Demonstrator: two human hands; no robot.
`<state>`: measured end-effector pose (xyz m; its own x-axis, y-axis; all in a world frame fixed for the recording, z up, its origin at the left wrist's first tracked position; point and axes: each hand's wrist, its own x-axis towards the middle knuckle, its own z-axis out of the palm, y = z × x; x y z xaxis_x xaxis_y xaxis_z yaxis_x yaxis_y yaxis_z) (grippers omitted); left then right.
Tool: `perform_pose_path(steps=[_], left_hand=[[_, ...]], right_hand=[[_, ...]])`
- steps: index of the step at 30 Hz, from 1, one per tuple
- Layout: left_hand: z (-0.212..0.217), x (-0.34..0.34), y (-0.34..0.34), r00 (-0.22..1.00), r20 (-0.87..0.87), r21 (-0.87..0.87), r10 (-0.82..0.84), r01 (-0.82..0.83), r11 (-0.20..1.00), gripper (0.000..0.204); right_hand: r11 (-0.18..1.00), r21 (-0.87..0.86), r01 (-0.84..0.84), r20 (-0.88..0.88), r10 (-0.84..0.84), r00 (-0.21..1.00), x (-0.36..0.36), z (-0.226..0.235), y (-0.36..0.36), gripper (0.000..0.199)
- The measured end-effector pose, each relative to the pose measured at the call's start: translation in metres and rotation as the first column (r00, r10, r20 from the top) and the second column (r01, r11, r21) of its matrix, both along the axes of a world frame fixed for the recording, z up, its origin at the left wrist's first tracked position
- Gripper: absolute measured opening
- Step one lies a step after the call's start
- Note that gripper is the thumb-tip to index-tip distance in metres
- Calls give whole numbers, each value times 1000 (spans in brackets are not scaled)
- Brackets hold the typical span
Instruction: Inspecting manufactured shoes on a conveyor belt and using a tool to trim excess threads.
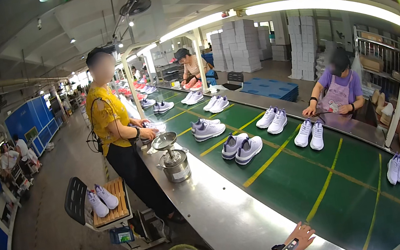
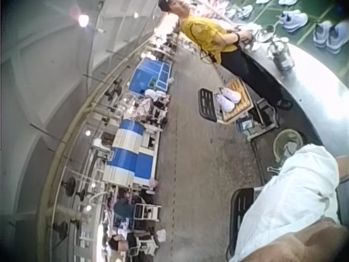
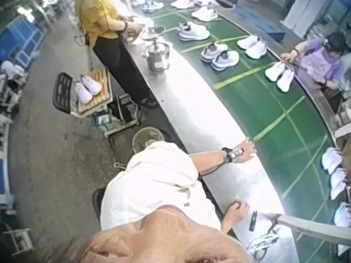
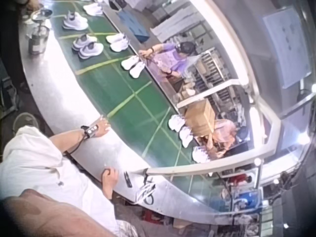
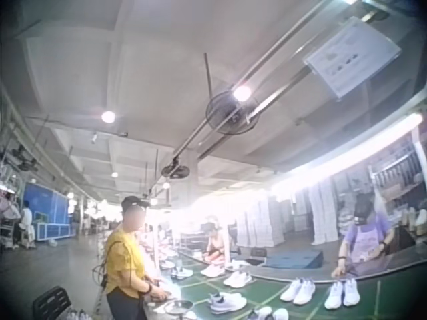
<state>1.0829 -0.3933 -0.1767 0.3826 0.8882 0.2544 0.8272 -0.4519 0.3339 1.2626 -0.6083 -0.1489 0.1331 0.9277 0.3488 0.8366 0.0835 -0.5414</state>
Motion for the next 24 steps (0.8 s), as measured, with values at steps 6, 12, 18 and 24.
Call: perform_pose_path(steps=[6, 12, 18, 24], left_hand=[[4, 0, -1, 1000, -19, -18, 3, -4, 1000, 31], [0, 3, -1, 1000, -30, 13, 0, 1, 1000, 30], [1, 3, 0, 1000, -23, 30, -6, 7, 1000, 28], [-2, 7, 0, 1000, 7, 51, -3, 3, 999, 27]], right_hand=[[1000, 23, -15, 3, 15, 1000, 0, 5, 1, 11], [1000, 11, -12, -1, 12, 1000, 2, 4, 0, 10], [1000, 13, -17, 8, 16, 1000, 3, 3, 0, 10], [999, 32, -24, -13, 24, 1000, 8, -1, 0, 10]])
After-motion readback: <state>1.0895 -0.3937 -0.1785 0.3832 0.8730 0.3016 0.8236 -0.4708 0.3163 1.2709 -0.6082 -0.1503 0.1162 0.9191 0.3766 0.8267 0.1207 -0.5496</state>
